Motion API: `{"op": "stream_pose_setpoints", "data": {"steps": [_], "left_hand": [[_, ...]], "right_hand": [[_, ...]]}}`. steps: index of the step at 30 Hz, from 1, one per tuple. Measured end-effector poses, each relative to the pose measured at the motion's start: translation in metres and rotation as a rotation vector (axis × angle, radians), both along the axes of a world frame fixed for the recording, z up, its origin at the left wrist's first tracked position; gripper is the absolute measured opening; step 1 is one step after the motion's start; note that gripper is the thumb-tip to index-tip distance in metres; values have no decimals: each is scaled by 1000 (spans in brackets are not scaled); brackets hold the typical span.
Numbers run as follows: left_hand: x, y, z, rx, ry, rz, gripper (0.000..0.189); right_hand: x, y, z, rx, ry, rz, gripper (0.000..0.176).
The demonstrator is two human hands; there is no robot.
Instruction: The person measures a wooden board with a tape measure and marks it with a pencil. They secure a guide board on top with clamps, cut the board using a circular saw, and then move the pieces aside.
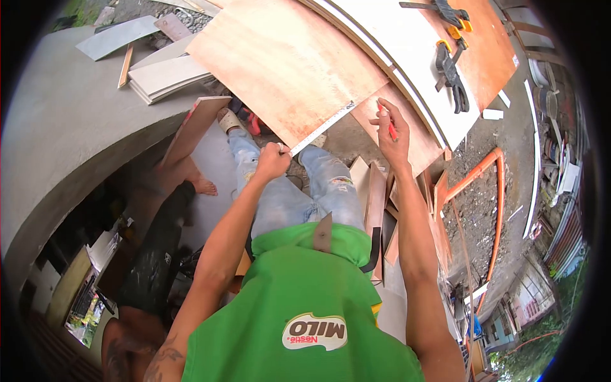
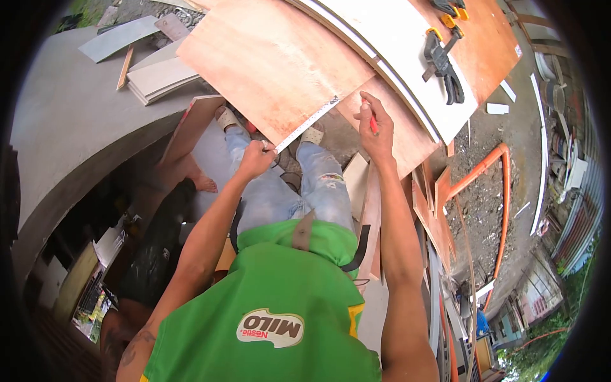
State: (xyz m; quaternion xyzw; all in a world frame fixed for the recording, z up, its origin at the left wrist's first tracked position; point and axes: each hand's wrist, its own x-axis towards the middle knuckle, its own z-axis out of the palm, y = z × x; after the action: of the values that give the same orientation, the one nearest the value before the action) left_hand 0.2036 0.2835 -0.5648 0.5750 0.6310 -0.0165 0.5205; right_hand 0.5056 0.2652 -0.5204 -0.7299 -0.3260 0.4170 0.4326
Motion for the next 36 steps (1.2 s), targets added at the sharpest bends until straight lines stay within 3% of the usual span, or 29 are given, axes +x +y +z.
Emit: {"op": "stream_pose_setpoints", "data": {"steps": [3,4,6,7,8,10,15,17,21,23,29,36], "left_hand": [[0,0,1,-45,-20,8,19],[0,0,2,-45,-16,11,19],[1,0,1,-46,-9,20,19],[0,-1,1,-45,-10,23,19],[-1,-2,-1,-37,-15,29,18],[0,-1,-2,-24,-22,38,18],[1,4,5,-84,-4,1,16],[2,3,6,-80,12,9,17],[1,2,4,-36,12,-13,18],[0,2,3,-44,2,-1,18],[-1,1,-1,-48,-16,4,18],[0,0,-1,-35,-9,11,18]], "right_hand": [[-5,2,-15,-12,-619,176,25],[-13,3,-20,-11,-616,178,25],[-29,9,-23,-271,-701,162,29],[-35,14,-25,-308,-494,75,32],[-47,17,-24,-308,-497,77,32],[-68,24,-25,-274,-363,-155,33],[-83,28,-58,-249,-319,-253,33],[-80,25,-59,-331,-471,-306,34],[-75,14,-55,-269,-602,-238,33],[-71,11,-51,-271,-477,-26,31],[-74,9,-64,-212,-269,-103,28],[-73,17,-60,-331,-272,-94,30]]}}
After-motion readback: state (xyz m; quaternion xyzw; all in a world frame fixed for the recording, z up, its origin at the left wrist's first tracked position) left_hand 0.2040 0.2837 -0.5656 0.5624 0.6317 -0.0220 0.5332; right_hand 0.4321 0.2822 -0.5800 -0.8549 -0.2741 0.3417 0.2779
